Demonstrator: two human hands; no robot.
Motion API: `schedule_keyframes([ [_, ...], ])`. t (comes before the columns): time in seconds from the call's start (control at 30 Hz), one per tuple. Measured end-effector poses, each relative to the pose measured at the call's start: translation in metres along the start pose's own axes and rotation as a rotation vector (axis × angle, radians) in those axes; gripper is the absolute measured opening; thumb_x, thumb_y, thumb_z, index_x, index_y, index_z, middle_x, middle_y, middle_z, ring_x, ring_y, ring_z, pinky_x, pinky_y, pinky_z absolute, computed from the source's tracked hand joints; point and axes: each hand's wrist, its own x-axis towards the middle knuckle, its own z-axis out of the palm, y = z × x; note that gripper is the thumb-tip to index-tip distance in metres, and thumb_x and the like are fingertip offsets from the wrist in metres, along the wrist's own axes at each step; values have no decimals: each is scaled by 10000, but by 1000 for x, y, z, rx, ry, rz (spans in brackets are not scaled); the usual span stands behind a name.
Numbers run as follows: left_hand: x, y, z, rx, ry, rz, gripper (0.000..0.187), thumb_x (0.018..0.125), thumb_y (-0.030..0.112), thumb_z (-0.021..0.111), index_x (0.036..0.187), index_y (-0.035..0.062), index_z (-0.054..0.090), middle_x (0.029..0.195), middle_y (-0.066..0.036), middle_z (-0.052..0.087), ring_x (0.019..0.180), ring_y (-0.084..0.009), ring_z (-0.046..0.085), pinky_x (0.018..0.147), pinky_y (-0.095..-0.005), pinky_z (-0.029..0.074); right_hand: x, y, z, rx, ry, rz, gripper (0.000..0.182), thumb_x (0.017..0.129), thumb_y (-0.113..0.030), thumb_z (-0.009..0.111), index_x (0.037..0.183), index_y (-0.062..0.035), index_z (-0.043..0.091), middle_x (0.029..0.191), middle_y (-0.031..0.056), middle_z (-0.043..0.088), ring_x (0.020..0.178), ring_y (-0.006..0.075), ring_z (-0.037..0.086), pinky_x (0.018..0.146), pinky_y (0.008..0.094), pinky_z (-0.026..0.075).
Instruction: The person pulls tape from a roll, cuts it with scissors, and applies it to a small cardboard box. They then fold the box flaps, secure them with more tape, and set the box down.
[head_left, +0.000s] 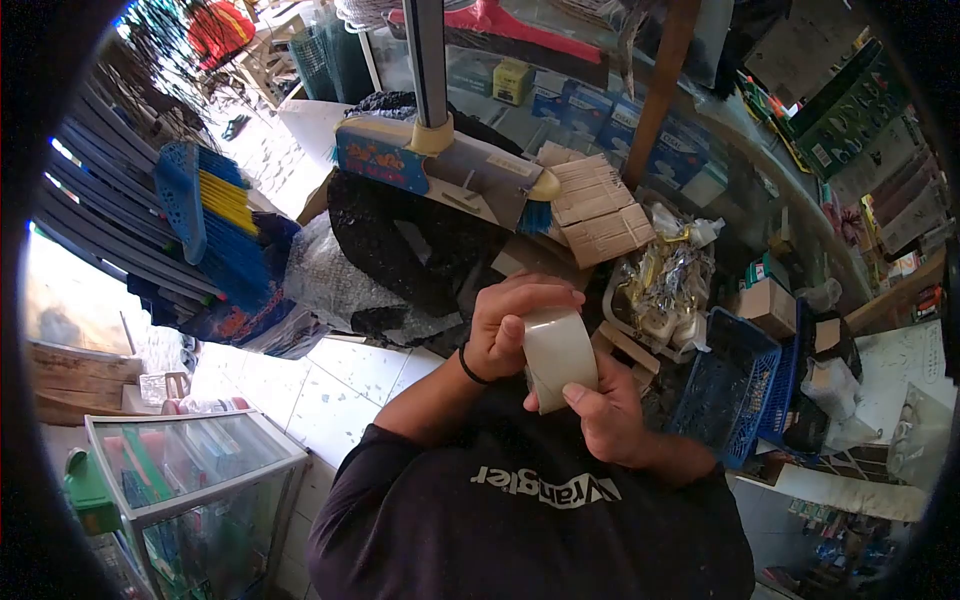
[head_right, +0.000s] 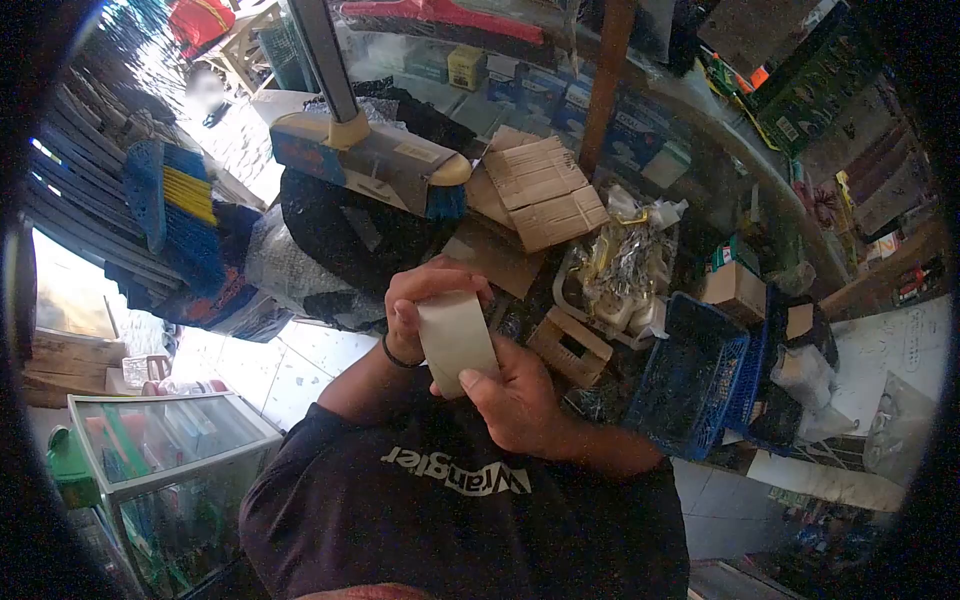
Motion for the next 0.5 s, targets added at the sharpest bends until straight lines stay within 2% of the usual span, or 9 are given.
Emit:
schedule_keyframes([
  [0.17, 1, 3, -1, 105, -5, 70, 640, 910, 513, 254, 953, -23, 602, 877, -170, 627, 779, -285, 615, 677, -333, 469, 1, 6, 0, 31, 49, 20, 319, 820, -131, 420, 1070, 57, 479, 891, 131, 587, 759, 171, 594, 714, 314, 495],
  [0.27, 2, 4, 0, 136, 7, 79, 638, 910, 516, 258, 954, -20, 601, 898, -168, 626, 780, -286, 616, 678, -334, 472, 4, 9, -9, 85, -11, -8, 289, 841, -102, 422, 1067, 69, 471, 908, 125, 575, 797, 165, 592, 734, 311, 505],
  [0.5, 0, 3, 1, 111, 16, 77, 642, 906, 530, 279, 958, -25, 597, 912, -174, 624, 771, -279, 619, 672, -322, 479, 3, 9, -9, 78, 10, 1, 293, 848, -128, 444, 1065, 67, 475, 894, 121, 577, 774, 164, 594, 722, 308, 509],
])
